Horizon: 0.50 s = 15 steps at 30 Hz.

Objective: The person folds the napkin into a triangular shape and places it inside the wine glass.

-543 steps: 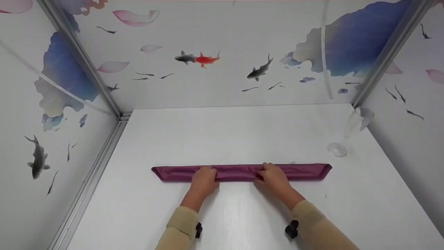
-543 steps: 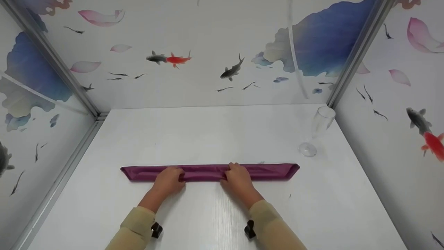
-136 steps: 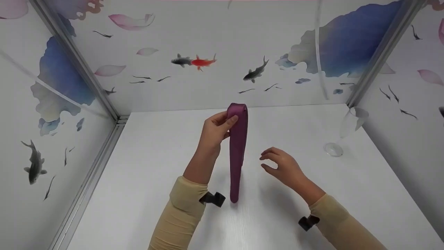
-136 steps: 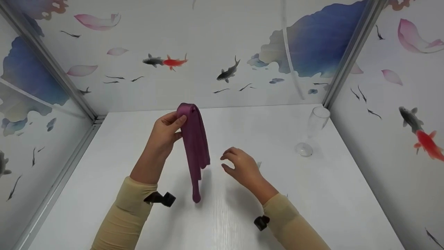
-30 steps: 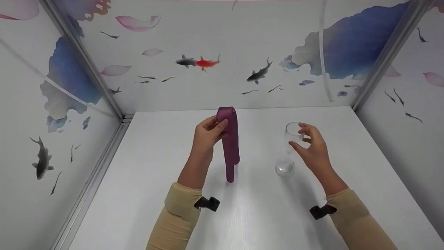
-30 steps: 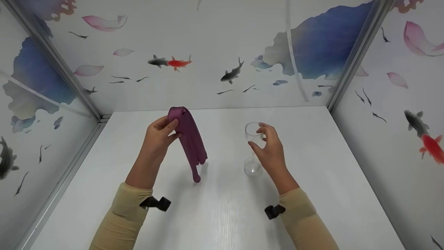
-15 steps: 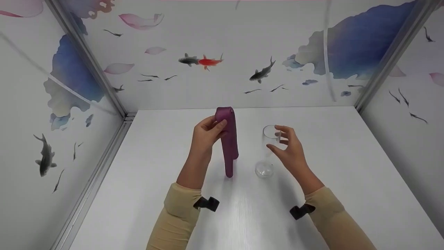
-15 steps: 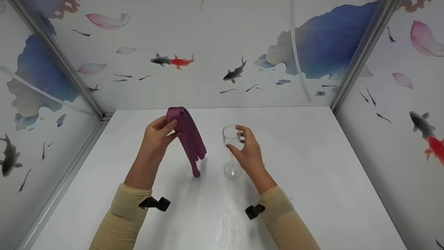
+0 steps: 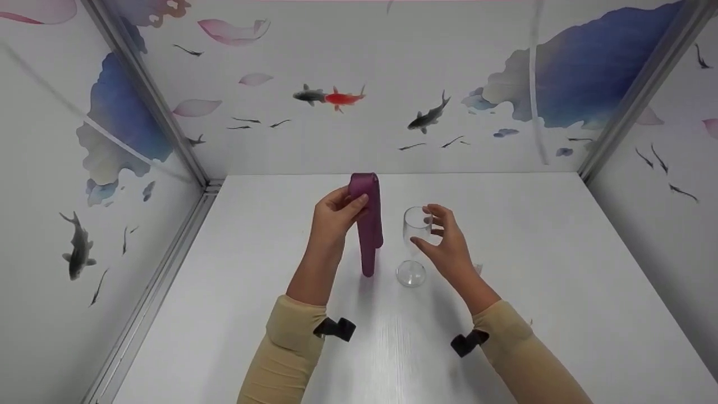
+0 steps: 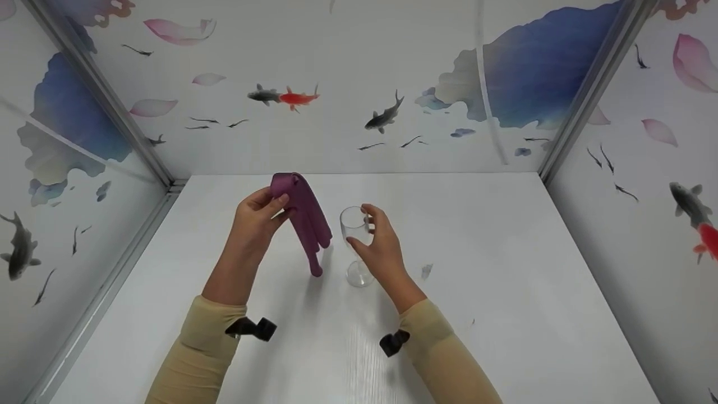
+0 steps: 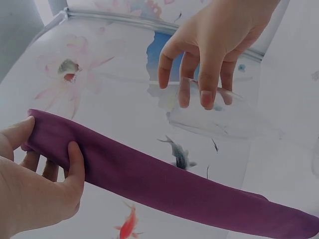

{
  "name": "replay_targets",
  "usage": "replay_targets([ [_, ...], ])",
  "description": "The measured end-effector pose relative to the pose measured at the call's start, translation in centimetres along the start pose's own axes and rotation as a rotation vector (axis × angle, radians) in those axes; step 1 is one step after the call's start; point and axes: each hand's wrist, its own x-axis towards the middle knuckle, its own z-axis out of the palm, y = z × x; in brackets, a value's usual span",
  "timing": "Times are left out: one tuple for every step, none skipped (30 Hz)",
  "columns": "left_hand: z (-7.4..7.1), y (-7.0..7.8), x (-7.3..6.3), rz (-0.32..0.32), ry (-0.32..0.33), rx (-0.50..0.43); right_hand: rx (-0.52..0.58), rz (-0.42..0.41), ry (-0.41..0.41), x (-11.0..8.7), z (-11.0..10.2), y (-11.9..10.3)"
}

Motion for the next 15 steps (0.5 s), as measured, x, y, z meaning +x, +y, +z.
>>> replay_targets([
  [0.01, 0.00, 0.01, 0.001, -0.003, 0.003, 0.004, 0.004, 0.000, -0.02, 0.13, -0.02],
  [0.01, 0.01, 0.02, 0.003, -0.007, 0.006, 0.005, 0.006, 0.000, -0.03, 0.24, -0.01],
  [0.02, 0.02, 0.02, 0.003, -0.009, 0.006, 0.008, 0.003, 0.001, -0.04, 0.34, 0.00],
  [0.03, 0.03, 0.01, 0.002, -0.011, 0.006, 0.007, 0.001, 0.004, -0.05, 0.43, 0.02],
  [0.04, 0.06, 0.01, 0.002, -0.016, 0.006, 0.008, -0.003, 0.006, -0.05, 0.50, 0.06],
  [0.05, 0.09, -0.01, 0.000, -0.018, 0.002, 0.005, -0.008, 0.008, -0.05, 0.56, 0.09],
  [0.05, 0.12, -0.03, -0.002, -0.019, -0.004, 0.001, -0.014, 0.011, -0.06, 0.60, 0.11],
  [0.07, 0.15, -0.03, -0.003, -0.021, -0.011, -0.008, -0.018, 0.014, -0.08, 0.62, 0.12],
  [0.08, 0.19, -0.05, 0.000, -0.024, -0.017, -0.017, -0.024, 0.017, -0.10, 0.63, 0.10],
  [0.12, 0.25, -0.05, 0.006, -0.028, -0.024, -0.028, -0.030, 0.020, -0.13, 0.62, 0.05],
  [0.17, 0.30, -0.05, 0.013, -0.031, -0.033, -0.043, -0.039, 0.024, -0.17, 0.58, -0.02],
  [0.21, 0.35, -0.04, 0.022, -0.034, -0.042, -0.065, -0.052, 0.030, -0.19, 0.55, -0.16],
  [0.28, 0.41, -0.05, 0.035, -0.037, -0.050, -0.086, -0.071, 0.040, -0.20, 0.48, -0.32],
  [0.37, 0.47, -0.06, 0.046, -0.040, -0.058, -0.106, -0.096, 0.056, -0.20, 0.41, -0.53],
  [0.45, 0.53, -0.08, 0.058, -0.041, -0.067, -0.122, -0.132, 0.075, -0.18, 0.32, -0.82],
])
